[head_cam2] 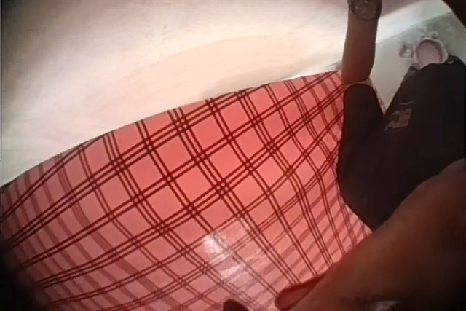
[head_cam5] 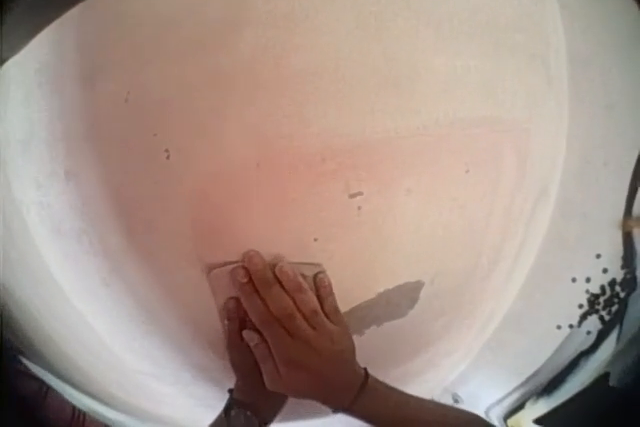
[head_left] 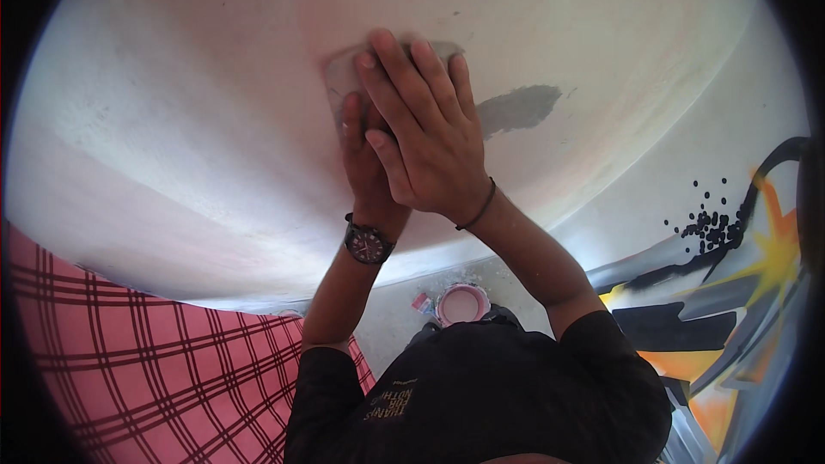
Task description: The recorder is using a sanding block to smooth a patched area on a white wall.
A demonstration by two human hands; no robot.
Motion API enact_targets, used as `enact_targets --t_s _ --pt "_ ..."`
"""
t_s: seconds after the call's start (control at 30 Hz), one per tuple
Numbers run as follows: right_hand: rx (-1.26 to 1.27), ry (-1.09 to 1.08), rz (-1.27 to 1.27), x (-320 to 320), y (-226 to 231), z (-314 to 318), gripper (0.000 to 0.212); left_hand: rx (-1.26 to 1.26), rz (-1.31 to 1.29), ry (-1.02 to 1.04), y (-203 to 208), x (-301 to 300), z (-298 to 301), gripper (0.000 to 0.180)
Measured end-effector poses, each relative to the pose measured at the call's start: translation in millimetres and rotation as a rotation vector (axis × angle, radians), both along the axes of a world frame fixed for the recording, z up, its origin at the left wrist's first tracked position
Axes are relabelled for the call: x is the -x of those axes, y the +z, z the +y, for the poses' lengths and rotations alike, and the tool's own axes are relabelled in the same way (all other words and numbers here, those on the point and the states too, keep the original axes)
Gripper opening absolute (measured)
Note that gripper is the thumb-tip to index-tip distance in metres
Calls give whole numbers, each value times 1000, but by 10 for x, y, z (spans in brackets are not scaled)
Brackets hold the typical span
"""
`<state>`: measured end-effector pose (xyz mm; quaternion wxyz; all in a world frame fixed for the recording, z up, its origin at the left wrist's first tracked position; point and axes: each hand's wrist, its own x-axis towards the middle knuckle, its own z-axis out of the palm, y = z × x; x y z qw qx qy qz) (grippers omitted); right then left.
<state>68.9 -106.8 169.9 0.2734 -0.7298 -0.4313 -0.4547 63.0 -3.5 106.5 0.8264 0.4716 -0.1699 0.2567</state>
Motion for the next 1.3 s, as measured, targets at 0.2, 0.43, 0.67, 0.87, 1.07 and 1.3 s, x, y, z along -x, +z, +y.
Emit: enact_targets --t_s 0.2,0.43,0.67,0.87,1.07,1.3 --pt "-106 63 -77 -160 502 -177 54 -1417 -228 1305 809 5 -217 47" --pt "-247 178 -87 -312 718 -677 58 -1562 -330 1405 1127 -186 -697 48" --pt "-279 95 -100 -734 744 -1370 57 -1500 -482 1284 1151 -612 -1324 56" --pt "-226 -14 -665 -1245 769 -1787 55 -1668 -500 1355 1142 -936 -1782 50" --pt "-253 -10 42 -942 710 -2238 56 -1589 -582 1252 1101 -1069 -2228 47" --pt "-268 -154 62 -1009 527 -2300 57 -1768 -431 1368 915 -1169 -2427 56"
